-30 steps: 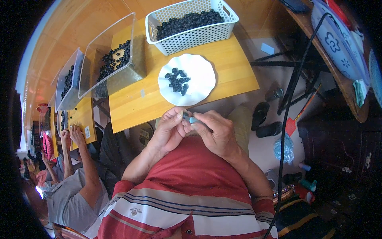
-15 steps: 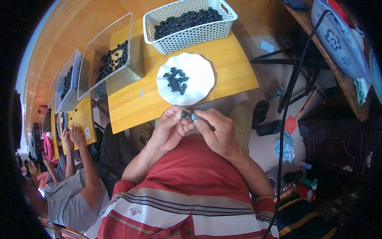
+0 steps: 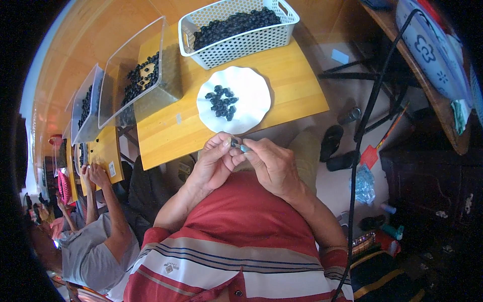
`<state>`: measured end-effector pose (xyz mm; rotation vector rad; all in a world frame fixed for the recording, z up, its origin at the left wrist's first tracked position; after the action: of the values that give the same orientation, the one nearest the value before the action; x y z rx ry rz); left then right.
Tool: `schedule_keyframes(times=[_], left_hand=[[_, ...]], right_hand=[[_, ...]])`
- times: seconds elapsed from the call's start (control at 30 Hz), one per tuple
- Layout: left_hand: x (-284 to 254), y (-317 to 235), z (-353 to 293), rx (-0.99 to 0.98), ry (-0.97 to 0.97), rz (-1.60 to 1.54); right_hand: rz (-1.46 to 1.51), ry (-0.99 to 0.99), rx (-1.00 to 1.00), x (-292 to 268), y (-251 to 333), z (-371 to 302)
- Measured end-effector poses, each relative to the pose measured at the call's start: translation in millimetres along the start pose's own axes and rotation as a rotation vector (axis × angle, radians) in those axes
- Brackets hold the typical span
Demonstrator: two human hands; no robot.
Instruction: The person sorts and inspects small black industrial parts using a blue hand tool.
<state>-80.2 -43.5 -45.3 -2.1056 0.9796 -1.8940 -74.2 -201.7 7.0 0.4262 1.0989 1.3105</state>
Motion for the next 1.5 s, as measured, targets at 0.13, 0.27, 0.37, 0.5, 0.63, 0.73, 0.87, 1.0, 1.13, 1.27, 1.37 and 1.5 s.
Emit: schedule_keyframes(times=[0.13, 0.27, 0.37, 0.5, 0.63, 0.73, 0.87, 1.0, 1.13, 1.27, 1.37, 1.5], left_hand=[[0.8, 0.9, 2.1, -0.004, -0.022, 0.009], [0.9, 2.8, 3.5, -0.011, -0.015, 0.003], [1.2, 3.9, 3.7, -0.018, -0.031, 0.006], [2.3, 7.1, 4.9, -0.026, -0.046, 0.021], [1.8, 10.0, 6.7, -0.03, -0.056, 0.025], [1.5, 11.3, 7.1, -0.034, -0.06, 0.044], [1.4, 13.1, 5.1, -0.06, -0.111, 0.054], [1.3, 14.0, 5.0, -0.061, -0.125, 0.058], [-0.8, 14.4, 4.6, -0.061, -0.135, 0.062], [-3.6, 15.5, 3.8, -0.058, -0.13, 0.042], [-2.2, 15.9, 3.2, -0.048, -0.106, 0.032], [2.3, 15.0, 3.0, -0.03, -0.098, 0.039]], right_hand=[[-0.046, -0.044, -0.022, -1.8, -3.5, -0.7], [-0.069, -0.026, -0.043, -2.2, -5.2, -0.2], [-0.118, -0.001, -0.036, -2.9, -5.1, 0.1], [-0.251, 0.049, 0.012, -0.2, -6.3, 2.1], [-0.313, 0.088, 0.015, 0.7, -9.8, 3.0], [-0.335, 0.1, 0.031, 1.5, -13.6, 2.5], [-0.372, 0.093, 0.042, 2.5, -14.9, 1.9], [-0.389, 0.096, 0.047, 2.5, -15.1, 1.5], [-0.389, 0.11, 0.054, 4.3, -16.7, 0.5], [-0.394, 0.124, 0.021, 6.9, -15.4, -0.3], [-0.346, 0.098, 0.022, 7.4, -15.2, 0.1], [-0.264, 0.065, 0.079, 6.8, -15.5, 0.2]])
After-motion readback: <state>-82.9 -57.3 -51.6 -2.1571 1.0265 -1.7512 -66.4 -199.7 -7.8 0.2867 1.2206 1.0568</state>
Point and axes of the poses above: each hand's wrist, its own z-axis towards the middle knuckle, its own x-axis out of the palm, y = z × x, the point moved 5 cm from there along z, towards the middle knuckle, and after that the axes turned 1 degree about x, right-handed, at the moved point
